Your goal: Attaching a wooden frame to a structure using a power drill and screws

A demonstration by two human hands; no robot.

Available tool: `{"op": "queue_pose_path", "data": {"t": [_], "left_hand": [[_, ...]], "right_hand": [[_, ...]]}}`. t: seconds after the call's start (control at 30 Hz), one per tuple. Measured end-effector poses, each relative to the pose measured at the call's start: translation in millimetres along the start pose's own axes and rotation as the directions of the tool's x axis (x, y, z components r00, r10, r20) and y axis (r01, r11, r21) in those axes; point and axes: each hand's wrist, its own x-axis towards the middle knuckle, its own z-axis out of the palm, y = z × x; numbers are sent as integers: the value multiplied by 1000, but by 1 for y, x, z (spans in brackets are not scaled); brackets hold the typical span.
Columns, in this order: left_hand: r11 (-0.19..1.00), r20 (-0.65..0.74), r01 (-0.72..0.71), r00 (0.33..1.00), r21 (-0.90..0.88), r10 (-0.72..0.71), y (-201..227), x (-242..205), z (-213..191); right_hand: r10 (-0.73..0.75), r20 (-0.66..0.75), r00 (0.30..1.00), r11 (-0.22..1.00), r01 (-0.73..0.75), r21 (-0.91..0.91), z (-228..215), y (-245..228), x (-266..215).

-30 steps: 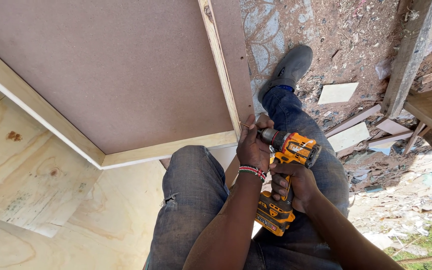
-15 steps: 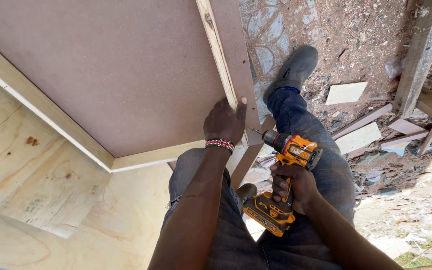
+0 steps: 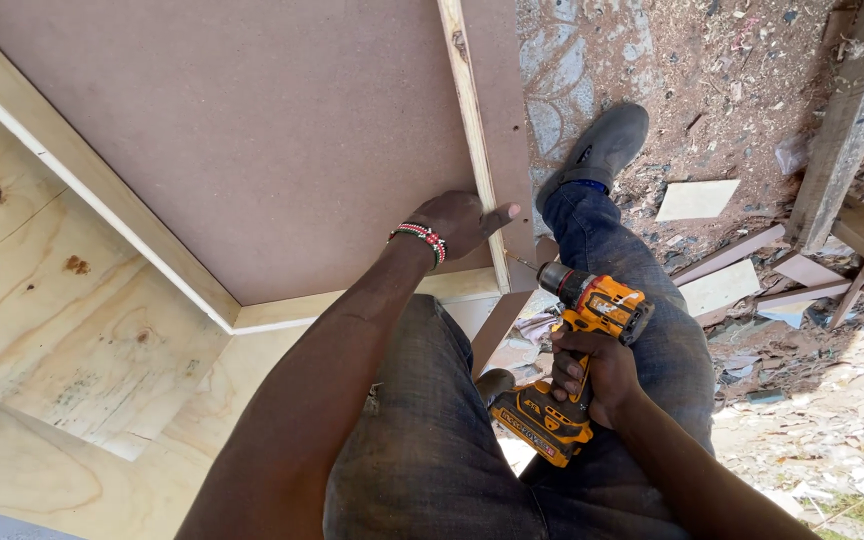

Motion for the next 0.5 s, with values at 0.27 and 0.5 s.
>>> {"op": "queue_pose_path", "data": {"t": [0.27,0.5], "left_hand": [[998,41,-29,999,55,27,-8,15,7],[996,28,-50,998,80,48,-9,22,8]], "right_hand": [[-190,468,863,974,105,202,-69,28,41],[-247,687,684,951,35,307,-75,26,52]]}}
